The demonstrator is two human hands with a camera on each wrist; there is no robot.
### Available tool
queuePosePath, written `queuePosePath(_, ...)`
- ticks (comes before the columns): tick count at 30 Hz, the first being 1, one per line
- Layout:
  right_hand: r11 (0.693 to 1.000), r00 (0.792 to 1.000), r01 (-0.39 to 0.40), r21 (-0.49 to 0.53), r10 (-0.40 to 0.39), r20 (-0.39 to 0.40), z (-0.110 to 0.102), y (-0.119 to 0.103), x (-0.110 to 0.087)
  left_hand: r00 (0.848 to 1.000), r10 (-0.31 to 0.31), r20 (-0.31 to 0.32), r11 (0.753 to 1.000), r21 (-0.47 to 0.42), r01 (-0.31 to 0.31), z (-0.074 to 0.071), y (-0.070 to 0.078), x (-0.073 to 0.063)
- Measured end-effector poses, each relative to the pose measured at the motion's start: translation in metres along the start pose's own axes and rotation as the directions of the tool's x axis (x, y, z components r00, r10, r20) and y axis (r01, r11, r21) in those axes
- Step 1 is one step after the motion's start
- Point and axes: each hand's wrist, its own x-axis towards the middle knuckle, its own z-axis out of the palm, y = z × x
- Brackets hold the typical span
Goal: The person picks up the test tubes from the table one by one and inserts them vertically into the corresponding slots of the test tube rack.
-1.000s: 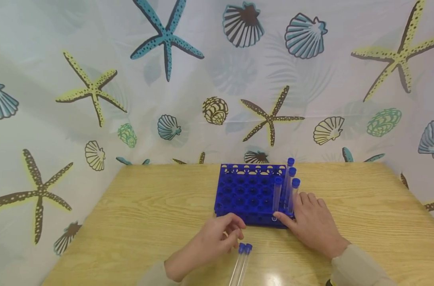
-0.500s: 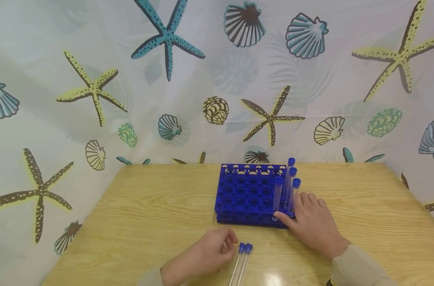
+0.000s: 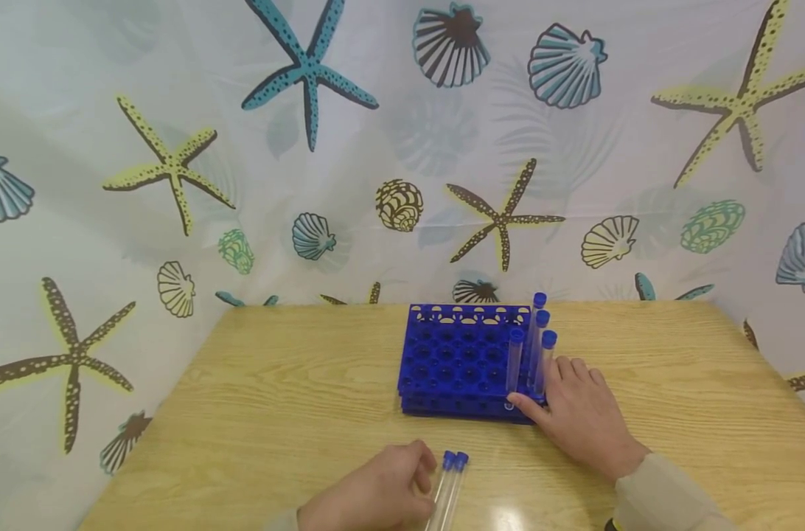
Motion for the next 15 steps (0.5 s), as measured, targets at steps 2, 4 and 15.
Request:
queuePosePath(2, 1.000, 1.000, -0.001, 0.000, 0.001, 0.001, -0.0002, 0.0002, 0.0000, 1.000, -0.007, 0.002, 1.000, -0.011, 0.007, 0.0003, 0.0001, -0.0004)
queuePosePath(4, 1.000, 1.000, -0.001, -0.001, 0.001, 0.004, -0.0002, 0.0003, 0.0000, 1.000, -0.013, 0.002, 1.000, -0.026, 0.013, 0.0006, 0.0000, -0.0008)
queuePosePath(15, 1.000, 1.000, 0.002, -0.005, -0.002, -0.003, 0.0007, 0.0011, -0.0004, 0.998, -0.061, 0.008, 0.997, -0.043, 0.061, 0.0041, 0.0022, 0.0008)
